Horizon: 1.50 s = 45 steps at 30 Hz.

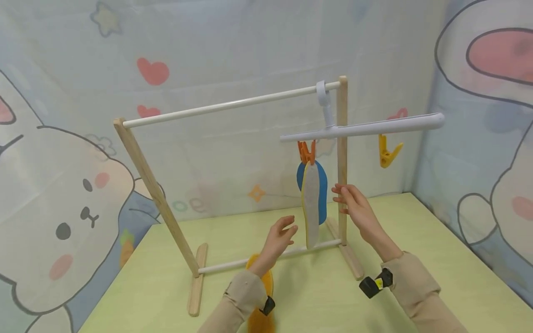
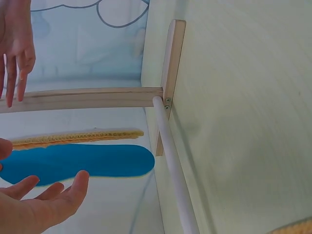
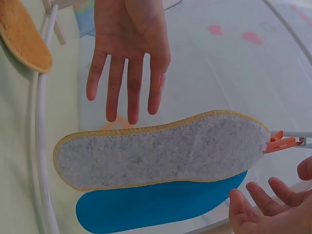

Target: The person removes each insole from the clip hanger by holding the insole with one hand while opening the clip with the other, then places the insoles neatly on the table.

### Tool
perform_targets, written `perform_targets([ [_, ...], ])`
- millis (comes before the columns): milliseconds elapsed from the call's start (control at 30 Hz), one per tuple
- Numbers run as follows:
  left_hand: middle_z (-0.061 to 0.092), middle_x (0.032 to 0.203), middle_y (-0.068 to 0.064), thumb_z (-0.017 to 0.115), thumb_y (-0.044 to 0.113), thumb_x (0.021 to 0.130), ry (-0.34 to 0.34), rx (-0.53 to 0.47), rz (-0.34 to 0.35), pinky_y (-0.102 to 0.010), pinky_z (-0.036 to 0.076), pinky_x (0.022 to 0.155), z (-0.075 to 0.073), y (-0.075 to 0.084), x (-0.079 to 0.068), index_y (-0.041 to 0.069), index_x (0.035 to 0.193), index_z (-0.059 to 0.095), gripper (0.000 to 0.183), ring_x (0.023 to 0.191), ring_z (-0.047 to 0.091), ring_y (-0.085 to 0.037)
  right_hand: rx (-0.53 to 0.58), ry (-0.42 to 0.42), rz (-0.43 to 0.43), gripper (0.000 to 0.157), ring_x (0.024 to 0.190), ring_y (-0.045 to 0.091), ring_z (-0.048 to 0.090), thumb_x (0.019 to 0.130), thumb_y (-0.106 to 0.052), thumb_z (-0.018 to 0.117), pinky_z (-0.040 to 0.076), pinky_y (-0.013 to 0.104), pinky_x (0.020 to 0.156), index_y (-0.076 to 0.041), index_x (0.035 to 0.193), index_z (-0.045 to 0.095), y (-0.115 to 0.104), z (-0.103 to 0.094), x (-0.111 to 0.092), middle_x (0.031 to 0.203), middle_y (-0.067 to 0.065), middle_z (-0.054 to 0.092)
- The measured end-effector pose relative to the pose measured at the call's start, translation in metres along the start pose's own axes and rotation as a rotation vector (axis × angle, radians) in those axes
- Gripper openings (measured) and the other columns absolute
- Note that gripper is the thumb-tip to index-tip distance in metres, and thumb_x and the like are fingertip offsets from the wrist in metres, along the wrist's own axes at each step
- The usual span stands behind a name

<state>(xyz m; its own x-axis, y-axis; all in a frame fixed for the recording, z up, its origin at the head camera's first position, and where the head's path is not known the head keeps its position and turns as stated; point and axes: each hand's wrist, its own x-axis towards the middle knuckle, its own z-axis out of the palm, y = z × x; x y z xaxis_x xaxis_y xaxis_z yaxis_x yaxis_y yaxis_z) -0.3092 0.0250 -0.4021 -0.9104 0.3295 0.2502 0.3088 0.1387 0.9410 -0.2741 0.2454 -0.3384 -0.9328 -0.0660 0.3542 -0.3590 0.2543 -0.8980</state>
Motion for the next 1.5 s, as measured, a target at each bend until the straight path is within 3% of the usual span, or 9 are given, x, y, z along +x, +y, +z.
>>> perform_targets([
  [100, 0.042, 0.136, -0.015, 0.049, 0.027, 0.093, -0.013, 0.015, -0.004, -0.041, 0.046, 0.093, 0.000, 0.001, 0.001, 0.005, 0.131, 0.041, 0.045, 0.120, 0.044, -0.034, 0.003, -0.003, -0.003, 0.058, 0.109, 0.001, 0.047, 0.097, -0.043, 0.026, 0.044, 0.017, 0.083, 0.001, 0.134, 0.029, -0.002, 0.001, 0.004, 0.123, -0.003, 0.045],
  [233, 0.041, 0.137, -0.012, 0.048, 0.030, 0.093, -0.024, 0.031, -0.015, -0.042, 0.042, 0.097, 0.001, 0.002, 0.004, 0.007, 0.134, 0.039, 0.048, 0.123, 0.042, -0.033, -0.001, -0.001, 0.001, 0.057, 0.120, 0.020, 0.042, 0.097, -0.042, 0.026, 0.045, 0.017, 0.083, 0.002, 0.135, 0.027, -0.004, 0.001, 0.011, 0.134, 0.012, 0.035],
  [300, 0.040, 0.138, -0.011, 0.048, 0.030, 0.093, -0.026, 0.036, -0.018, -0.043, 0.041, 0.098, 0.002, 0.002, 0.005, 0.007, 0.135, 0.038, 0.049, 0.124, 0.041, -0.034, -0.004, 0.003, -0.002, 0.056, 0.124, 0.027, 0.038, 0.097, -0.041, 0.026, 0.046, 0.018, 0.084, 0.001, 0.135, 0.028, -0.005, 0.001, 0.014, 0.132, 0.007, 0.037],
  [400, 0.039, 0.139, -0.011, 0.048, 0.030, 0.093, -0.024, 0.046, -0.010, -0.043, 0.040, 0.099, 0.003, 0.001, 0.006, 0.007, 0.135, 0.037, 0.049, 0.125, 0.040, -0.035, -0.005, 0.006, -0.010, 0.056, 0.124, 0.029, 0.038, 0.097, -0.040, 0.027, 0.046, 0.018, 0.084, 0.001, 0.134, 0.029, -0.007, 0.002, 0.019, 0.132, 0.007, 0.036],
  [667, 0.039, 0.139, -0.014, 0.048, 0.028, 0.093, -0.013, 0.060, -0.017, -0.043, 0.041, 0.099, 0.008, -0.001, 0.009, 0.006, 0.134, 0.037, 0.048, 0.124, 0.041, -0.036, 0.008, -0.006, -0.040, 0.057, 0.129, 0.037, 0.032, 0.097, -0.040, 0.028, 0.044, 0.014, 0.084, 0.003, 0.135, 0.027, -0.017, 0.003, 0.028, 0.141, 0.020, 0.028],
  [733, 0.039, 0.139, -0.014, 0.048, 0.028, 0.093, -0.013, 0.062, -0.014, -0.043, 0.041, 0.099, 0.009, -0.001, 0.009, 0.006, 0.134, 0.037, 0.048, 0.124, 0.041, -0.037, 0.005, -0.007, -0.040, 0.058, 0.129, 0.037, 0.031, 0.097, -0.040, 0.029, 0.043, 0.017, 0.086, 0.002, 0.136, 0.027, -0.020, 0.004, 0.030, 0.142, 0.020, 0.027],
  [967, 0.039, 0.138, -0.014, 0.047, 0.029, 0.093, -0.020, 0.071, -0.006, -0.043, 0.042, 0.098, 0.012, -0.002, 0.013, 0.005, 0.134, 0.037, 0.048, 0.122, 0.044, -0.034, 0.030, -0.008, -0.026, 0.057, 0.131, 0.038, 0.028, 0.097, -0.038, 0.030, 0.035, 0.049, 0.100, 0.002, 0.137, 0.023, -0.028, 0.007, 0.040, 0.144, 0.019, 0.025],
  [1500, 0.044, 0.133, -0.019, 0.049, 0.022, 0.093, -0.005, 0.075, 0.032, -0.040, 0.046, 0.093, 0.017, -0.007, 0.018, 0.003, 0.130, 0.041, 0.042, 0.115, 0.050, -0.035, 0.037, 0.015, -0.054, 0.053, 0.132, 0.037, 0.026, 0.098, -0.034, 0.031, 0.031, 0.056, 0.102, 0.001, 0.138, 0.023, -0.036, 0.011, 0.062, 0.144, 0.018, 0.024],
])
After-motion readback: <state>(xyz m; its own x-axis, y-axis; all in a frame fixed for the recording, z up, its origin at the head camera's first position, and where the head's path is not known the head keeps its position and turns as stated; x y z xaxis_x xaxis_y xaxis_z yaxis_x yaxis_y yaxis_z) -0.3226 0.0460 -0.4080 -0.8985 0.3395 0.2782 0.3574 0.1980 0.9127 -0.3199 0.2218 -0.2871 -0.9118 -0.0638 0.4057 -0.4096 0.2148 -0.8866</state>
